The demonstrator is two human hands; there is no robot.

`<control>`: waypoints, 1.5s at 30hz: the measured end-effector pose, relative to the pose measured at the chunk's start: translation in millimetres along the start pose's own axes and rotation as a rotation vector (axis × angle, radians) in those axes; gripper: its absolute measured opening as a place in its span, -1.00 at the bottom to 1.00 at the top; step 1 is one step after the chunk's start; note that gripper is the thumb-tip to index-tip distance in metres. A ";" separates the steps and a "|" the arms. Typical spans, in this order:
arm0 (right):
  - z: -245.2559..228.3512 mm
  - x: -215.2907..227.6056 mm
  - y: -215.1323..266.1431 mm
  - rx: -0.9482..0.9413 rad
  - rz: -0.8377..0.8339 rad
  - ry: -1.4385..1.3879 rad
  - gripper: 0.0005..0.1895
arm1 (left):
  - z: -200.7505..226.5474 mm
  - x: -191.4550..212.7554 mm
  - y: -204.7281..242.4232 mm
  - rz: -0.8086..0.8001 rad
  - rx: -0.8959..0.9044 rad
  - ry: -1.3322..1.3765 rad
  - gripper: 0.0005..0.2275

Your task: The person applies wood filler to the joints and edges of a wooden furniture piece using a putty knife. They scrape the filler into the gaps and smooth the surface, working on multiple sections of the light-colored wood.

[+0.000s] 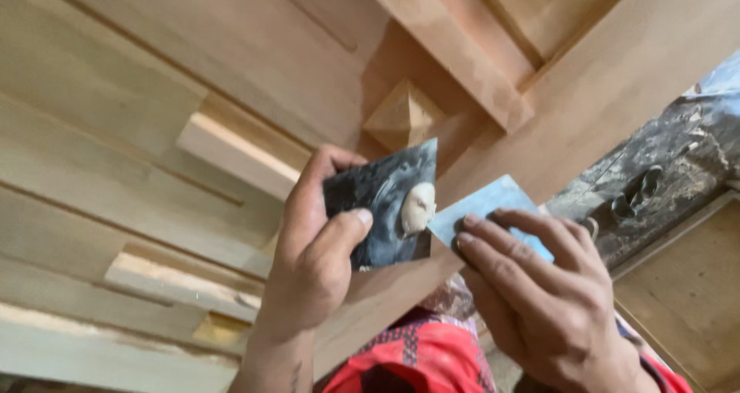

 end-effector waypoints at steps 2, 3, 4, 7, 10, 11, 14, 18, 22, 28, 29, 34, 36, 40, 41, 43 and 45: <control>1.0 -3.1 -6.2 0.005 0.007 0.017 -0.69 | 4.7 -1.6 -2.1 0.015 -0.019 -0.016 -0.76; 0.9 -5.0 -7.2 0.002 0.000 0.024 -0.69 | 3.9 -2.3 -1.3 0.022 -0.017 -0.021 -0.76; 2.0 -8.1 -8.5 0.002 -0.030 0.001 -0.68 | 1.9 -2.2 -1.0 0.047 -0.010 0.010 -0.76; 4.1 -16.2 -15.9 -0.012 -0.078 -0.077 -0.66 | -1.4 -1.9 -3.6 0.115 -0.024 0.026 -0.76; 6.8 -16.7 -24.5 -0.075 -0.117 -0.163 -0.64 | -0.2 -0.4 -6.2 0.181 -0.084 -0.027 -0.75; 9.2 -15.9 -25.2 -0.110 -0.146 -0.187 -0.64 | -1.2 1.7 -7.1 0.192 -0.108 -0.014 -0.75; 16.6 -9.8 -27.4 -0.213 -0.198 -0.264 -0.65 | -3.2 17.0 -11.9 0.197 -0.181 0.244 -0.68; 23.5 -5.8 -39.4 -0.468 -0.131 -0.152 -0.71 | -1.0 55.0 -18.0 0.238 -0.318 0.453 -0.59; 12.9 -9.9 -67.4 -0.356 -0.041 0.107 -0.72 | -4.7 80.0 -13.2 0.164 -0.416 0.470 -0.65; -13.0 -23.8 -89.4 -0.287 -0.076 0.344 -0.72 | -34.6 97.0 -2.6 0.067 -0.289 0.589 -0.63; -14.7 -25.8 -91.0 -0.292 -0.069 0.351 -0.72 | -39.1 97.7 -1.5 0.071 -0.282 0.593 -0.63; -18.5 -34.7 -90.8 -0.297 -0.055 0.346 -0.70 | -58.8 101.2 6.4 0.050 -0.244 0.599 -0.65; -19.2 -37.6 -92.8 -0.276 -0.046 0.359 -0.69 | -62.0 101.5 8.6 0.036 -0.251 0.541 -0.66; -23.3 -44.6 -94.3 -0.258 -0.076 0.422 -0.65 | -67.8 103.3 13.6 0.046 -0.253 0.562 -0.66; -25.2 -45.6 -95.4 -0.242 -0.068 0.429 -0.64 | -69.3 103.9 14.2 0.047 -0.243 0.569 -0.66; -28.1 -47.3 -96.6 -0.221 -0.060 0.438 -0.63 | -72.7 104.7 14.7 0.052 -0.233 0.581 -0.66; -30.1 -49.2 -96.3 -0.210 -0.059 0.445 -0.62 | -76.6 105.2 14.0 0.061 -0.233 0.590 -0.66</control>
Point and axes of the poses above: each hand's wrist, its own y-axis away from the middle knuckle, its own x-axis out of the back of the hand, z = x × y, the point moved 4 cm from there along -y, towards the middle knuckle, and after that the axes turned 11 degrees about y, right-handed, at the moved point
